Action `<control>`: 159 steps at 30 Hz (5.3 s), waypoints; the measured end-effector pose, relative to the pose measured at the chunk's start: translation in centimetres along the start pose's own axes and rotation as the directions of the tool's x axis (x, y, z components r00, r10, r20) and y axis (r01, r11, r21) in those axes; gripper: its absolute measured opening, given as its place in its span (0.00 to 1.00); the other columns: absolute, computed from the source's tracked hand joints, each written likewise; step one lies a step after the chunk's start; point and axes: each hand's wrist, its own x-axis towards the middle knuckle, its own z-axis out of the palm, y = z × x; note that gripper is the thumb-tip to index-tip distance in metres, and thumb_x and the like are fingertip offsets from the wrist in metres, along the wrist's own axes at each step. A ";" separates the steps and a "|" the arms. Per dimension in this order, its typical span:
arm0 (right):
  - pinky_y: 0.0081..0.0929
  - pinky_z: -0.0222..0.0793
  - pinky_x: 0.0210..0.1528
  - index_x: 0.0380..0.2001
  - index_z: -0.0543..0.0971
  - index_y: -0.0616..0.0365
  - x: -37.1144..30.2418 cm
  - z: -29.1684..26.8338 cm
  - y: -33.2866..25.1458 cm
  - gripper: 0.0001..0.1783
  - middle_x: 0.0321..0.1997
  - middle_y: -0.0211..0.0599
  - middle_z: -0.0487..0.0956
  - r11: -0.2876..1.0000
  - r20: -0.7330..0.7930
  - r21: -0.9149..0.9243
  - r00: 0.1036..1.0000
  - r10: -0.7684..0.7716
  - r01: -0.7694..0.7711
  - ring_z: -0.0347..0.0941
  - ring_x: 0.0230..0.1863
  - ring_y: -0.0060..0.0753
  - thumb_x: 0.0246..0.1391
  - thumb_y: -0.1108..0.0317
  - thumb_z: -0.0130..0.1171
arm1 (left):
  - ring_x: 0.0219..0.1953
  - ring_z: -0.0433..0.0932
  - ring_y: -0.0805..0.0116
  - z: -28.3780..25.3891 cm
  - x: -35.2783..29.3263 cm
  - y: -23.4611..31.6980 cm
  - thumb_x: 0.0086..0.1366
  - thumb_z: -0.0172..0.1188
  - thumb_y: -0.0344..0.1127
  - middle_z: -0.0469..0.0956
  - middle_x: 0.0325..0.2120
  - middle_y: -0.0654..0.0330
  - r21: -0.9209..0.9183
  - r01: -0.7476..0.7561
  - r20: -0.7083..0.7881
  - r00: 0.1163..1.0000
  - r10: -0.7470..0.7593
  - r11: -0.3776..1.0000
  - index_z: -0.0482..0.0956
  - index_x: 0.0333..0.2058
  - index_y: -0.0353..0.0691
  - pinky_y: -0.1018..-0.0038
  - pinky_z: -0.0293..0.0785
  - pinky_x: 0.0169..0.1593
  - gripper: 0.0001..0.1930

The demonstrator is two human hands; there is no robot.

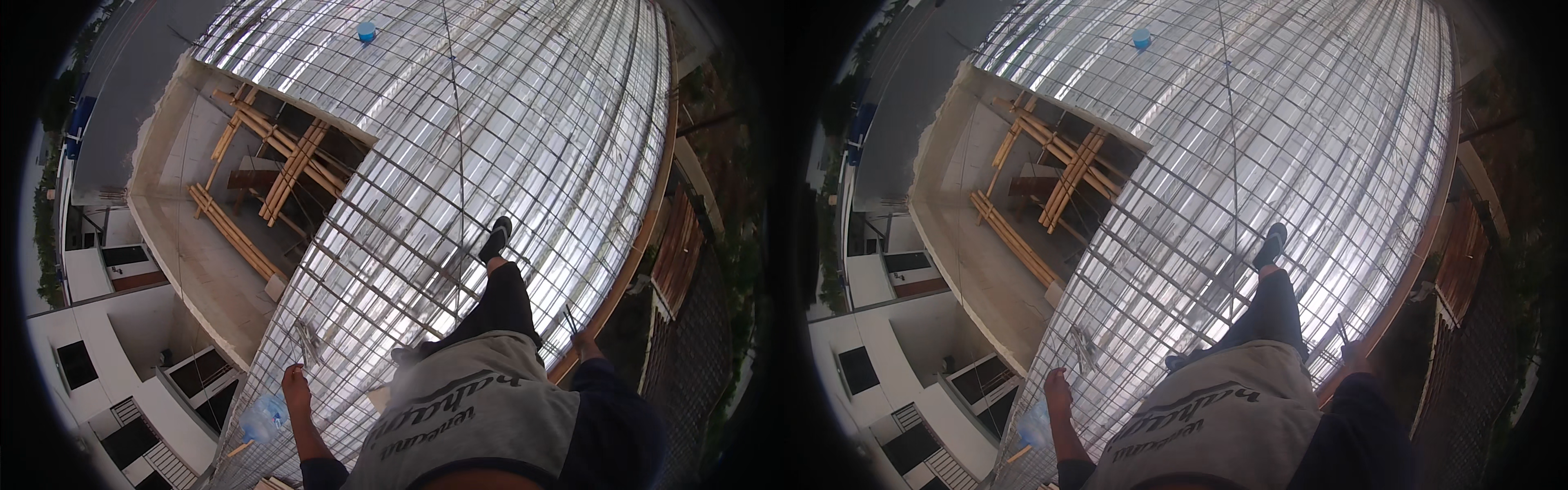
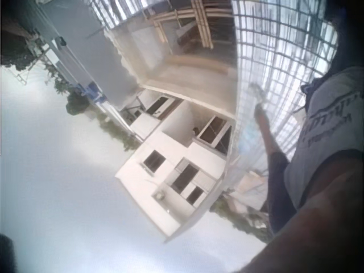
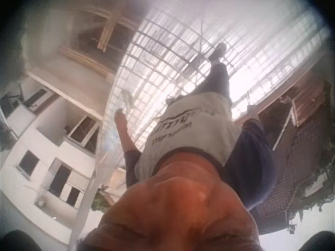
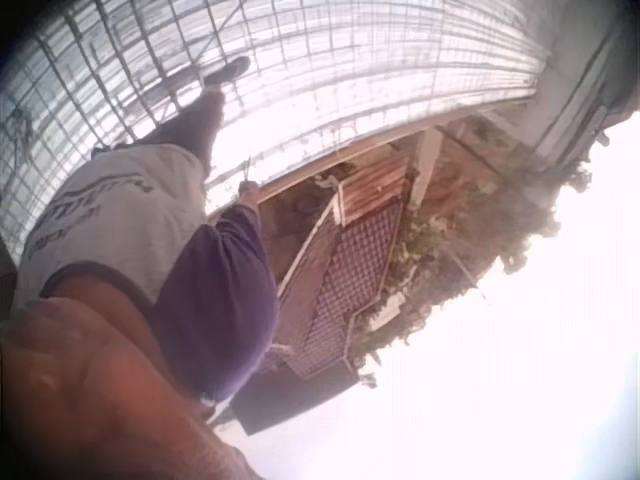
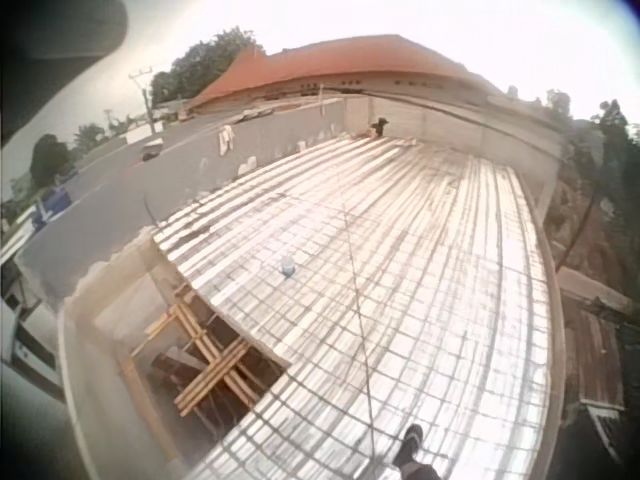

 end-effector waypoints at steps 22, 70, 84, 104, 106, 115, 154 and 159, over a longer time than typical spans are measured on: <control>0.27 0.55 0.09 0.31 0.74 0.57 16.9 -72.4 32.4 0.11 0.13 0.28 0.63 0.107 -0.065 0.993 0.974 0.218 0.042 0.60 0.10 0.25 0.58 0.61 0.50 | 0.42 0.77 0.49 44.2 18.0 44.8 0.62 0.49 0.38 0.78 0.38 0.48 0.653 -0.603 0.469 0.797 0.381 0.458 0.80 0.33 0.37 0.57 0.74 0.47 0.13; 0.26 0.49 0.10 0.26 0.74 0.53 60.5 -194.1 38.2 0.08 0.12 0.25 0.61 0.272 0.160 0.944 0.979 0.123 -0.189 0.55 0.09 0.22 0.54 0.63 0.55 | 0.35 0.78 0.58 59.0 87.8 164.0 0.64 0.49 0.43 0.80 0.31 0.51 -0.161 -0.071 0.221 0.970 0.106 0.984 0.79 0.37 0.36 0.66 0.72 0.41 0.16; 0.26 0.48 0.11 0.25 0.75 0.54 76.0 -242.3 20.7 0.10 0.13 0.25 0.62 0.705 0.062 0.709 0.998 -0.017 -0.032 0.55 0.10 0.21 0.53 0.60 0.55 | 0.37 0.78 0.56 47.6 105.0 178.3 0.60 0.55 0.40 0.80 0.32 0.48 -0.305 0.147 -0.037 0.985 -0.166 0.941 0.79 0.35 0.33 0.66 0.72 0.43 0.15; 0.39 0.66 0.29 0.28 0.77 0.65 88.5 -303.6 -46.2 0.24 0.19 0.45 0.74 0.693 -0.314 -0.243 0.621 -0.718 0.679 0.73 0.23 0.41 0.56 0.50 0.53 | 0.38 0.78 0.51 30.7 155.2 188.6 0.59 0.52 0.34 0.79 0.30 0.50 0.010 -0.129 -0.013 0.992 0.129 0.992 0.80 0.34 0.37 0.61 0.74 0.46 0.10; 0.46 0.71 0.37 0.31 0.79 0.56 88.4 -304.7 -45.3 0.14 0.28 0.48 0.78 0.933 -0.202 -0.035 0.912 -0.358 0.358 0.76 0.33 0.51 0.58 0.58 0.49 | 0.39 0.77 0.50 25.0 160.1 193.9 0.59 0.53 0.33 0.79 0.31 0.50 -0.194 -0.038 -0.043 0.999 0.030 0.980 0.80 0.34 0.37 0.62 0.73 0.47 0.10; 0.37 0.66 0.20 0.24 0.78 0.62 94.9 -314.1 -46.2 0.18 0.17 0.42 0.73 0.895 -0.067 0.431 0.993 -0.096 0.116 0.72 0.18 0.37 0.54 0.56 0.56 | 0.40 0.78 0.59 9.5 174.0 209.7 0.60 0.55 0.40 0.80 0.34 0.49 -0.504 0.412 0.177 0.910 -0.376 0.759 0.79 0.38 0.34 0.67 0.72 0.44 0.15; 0.26 0.69 0.23 0.37 0.78 0.65 91.1 -361.9 -114.6 0.15 0.25 0.35 0.77 0.627 0.362 -0.255 0.673 -0.644 0.737 0.72 0.23 0.26 0.56 0.62 0.55 | 0.40 0.78 0.55 -14.2 206.6 231.1 0.61 0.55 0.46 0.80 0.34 0.47 -0.720 0.248 0.017 0.940 -0.342 0.648 0.78 0.38 0.32 0.63 0.71 0.45 0.20; 0.24 0.66 0.21 0.37 0.78 0.63 87.1 -362.2 -119.7 0.14 0.23 0.31 0.76 0.741 0.395 -0.244 0.762 -0.513 0.626 0.70 0.21 0.22 0.58 0.61 0.55 | 0.40 0.78 0.53 -12.4 208.9 225.7 0.61 0.54 0.47 0.79 0.34 0.45 -0.609 0.151 -0.045 0.974 -0.224 0.779 0.79 0.37 0.32 0.62 0.71 0.45 0.21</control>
